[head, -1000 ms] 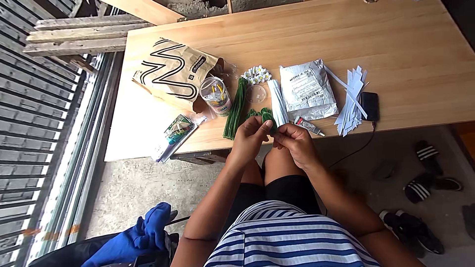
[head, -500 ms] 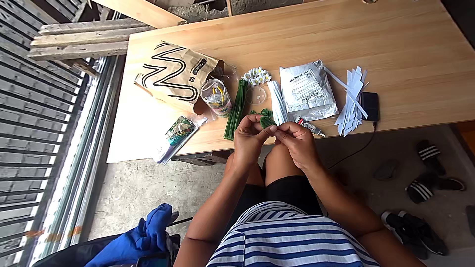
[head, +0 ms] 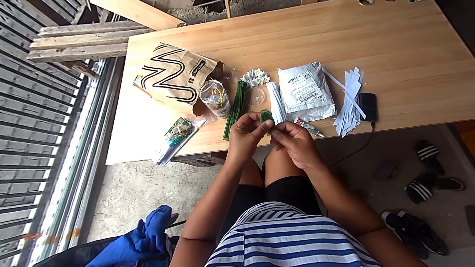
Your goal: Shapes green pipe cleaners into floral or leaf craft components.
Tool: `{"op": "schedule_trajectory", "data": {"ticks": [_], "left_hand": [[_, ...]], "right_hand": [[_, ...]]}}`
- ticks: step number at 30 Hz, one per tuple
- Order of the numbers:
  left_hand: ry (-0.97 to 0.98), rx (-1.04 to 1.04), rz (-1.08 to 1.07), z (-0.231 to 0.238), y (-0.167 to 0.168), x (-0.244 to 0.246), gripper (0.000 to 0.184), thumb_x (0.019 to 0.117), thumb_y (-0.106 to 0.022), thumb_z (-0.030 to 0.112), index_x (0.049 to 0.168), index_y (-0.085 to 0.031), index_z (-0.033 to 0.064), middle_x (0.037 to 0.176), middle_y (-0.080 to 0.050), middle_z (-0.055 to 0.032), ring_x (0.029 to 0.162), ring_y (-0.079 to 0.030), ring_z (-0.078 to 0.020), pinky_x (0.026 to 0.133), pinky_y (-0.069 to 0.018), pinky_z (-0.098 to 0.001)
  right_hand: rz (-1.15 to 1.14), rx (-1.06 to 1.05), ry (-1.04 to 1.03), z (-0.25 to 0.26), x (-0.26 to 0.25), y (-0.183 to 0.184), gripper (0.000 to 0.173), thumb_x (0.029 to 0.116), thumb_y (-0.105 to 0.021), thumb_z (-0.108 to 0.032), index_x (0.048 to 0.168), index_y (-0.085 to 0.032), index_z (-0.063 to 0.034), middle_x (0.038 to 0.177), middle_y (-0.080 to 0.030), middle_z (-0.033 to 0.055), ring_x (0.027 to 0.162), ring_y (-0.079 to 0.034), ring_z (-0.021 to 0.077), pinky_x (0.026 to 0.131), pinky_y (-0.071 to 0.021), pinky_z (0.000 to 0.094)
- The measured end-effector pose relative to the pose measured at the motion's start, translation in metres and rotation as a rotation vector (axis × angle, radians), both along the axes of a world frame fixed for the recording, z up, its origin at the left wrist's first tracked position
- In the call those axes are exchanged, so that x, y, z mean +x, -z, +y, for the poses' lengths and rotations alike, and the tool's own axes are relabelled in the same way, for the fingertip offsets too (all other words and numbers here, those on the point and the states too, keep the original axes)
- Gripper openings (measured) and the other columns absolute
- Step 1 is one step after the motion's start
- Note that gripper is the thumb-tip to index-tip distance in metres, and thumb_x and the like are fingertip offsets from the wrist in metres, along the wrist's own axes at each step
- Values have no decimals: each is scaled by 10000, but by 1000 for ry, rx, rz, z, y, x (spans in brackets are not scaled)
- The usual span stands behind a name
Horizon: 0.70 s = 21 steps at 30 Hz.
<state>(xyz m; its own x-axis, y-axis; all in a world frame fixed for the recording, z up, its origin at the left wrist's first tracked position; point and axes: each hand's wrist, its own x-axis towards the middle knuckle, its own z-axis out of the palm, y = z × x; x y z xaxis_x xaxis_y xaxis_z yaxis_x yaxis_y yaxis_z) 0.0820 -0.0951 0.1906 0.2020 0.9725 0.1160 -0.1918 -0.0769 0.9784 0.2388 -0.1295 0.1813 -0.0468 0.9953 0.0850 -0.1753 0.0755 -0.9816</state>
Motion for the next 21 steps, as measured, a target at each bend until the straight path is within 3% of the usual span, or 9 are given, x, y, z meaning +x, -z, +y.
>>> {"op": "schedule_trajectory", "data": {"ticks": [7,11,12,17,21], "left_hand": [[-27,-28,30,2,-5,3,119,928,-725,23,1018,-679,85,795,-699,30,654,-622,-15,617,-522,-157],[-10,8,65,7,-5,5,75,971,-692,78,1046,-685,72,833,-697,24,679,-623,-23,628,-522,-165],[-20,-4,63,12,-4,6,36,982,-679,99,988,-692,67,803,-684,29,657,-606,-20,611,-509,-170],[12,-63,61,23,-8,3,177,964,-680,67,789,-660,81,677,-632,43,596,-565,-15,575,-475,-178],[-10,94,120,23,-3,5,140,952,-704,64,817,-667,69,678,-639,48,590,-574,-1,580,-495,-170]], "right_hand": [[69,-155,5,-2,0,-12,70,1009,-578,-8,1008,-643,-33,784,-686,34,603,-606,34,543,-501,155],[66,-112,70,2,-4,-8,75,995,-603,-14,956,-657,-49,756,-659,18,577,-565,19,520,-469,138],[59,-94,55,3,-4,-5,84,991,-596,2,948,-650,-46,745,-650,9,583,-561,18,534,-470,141],[-44,40,-28,4,2,1,108,967,-580,15,905,-638,-52,719,-611,-20,620,-574,26,590,-503,173],[-100,48,-23,3,5,0,101,976,-575,9,909,-625,-48,712,-586,-7,607,-556,33,570,-484,164]]}}
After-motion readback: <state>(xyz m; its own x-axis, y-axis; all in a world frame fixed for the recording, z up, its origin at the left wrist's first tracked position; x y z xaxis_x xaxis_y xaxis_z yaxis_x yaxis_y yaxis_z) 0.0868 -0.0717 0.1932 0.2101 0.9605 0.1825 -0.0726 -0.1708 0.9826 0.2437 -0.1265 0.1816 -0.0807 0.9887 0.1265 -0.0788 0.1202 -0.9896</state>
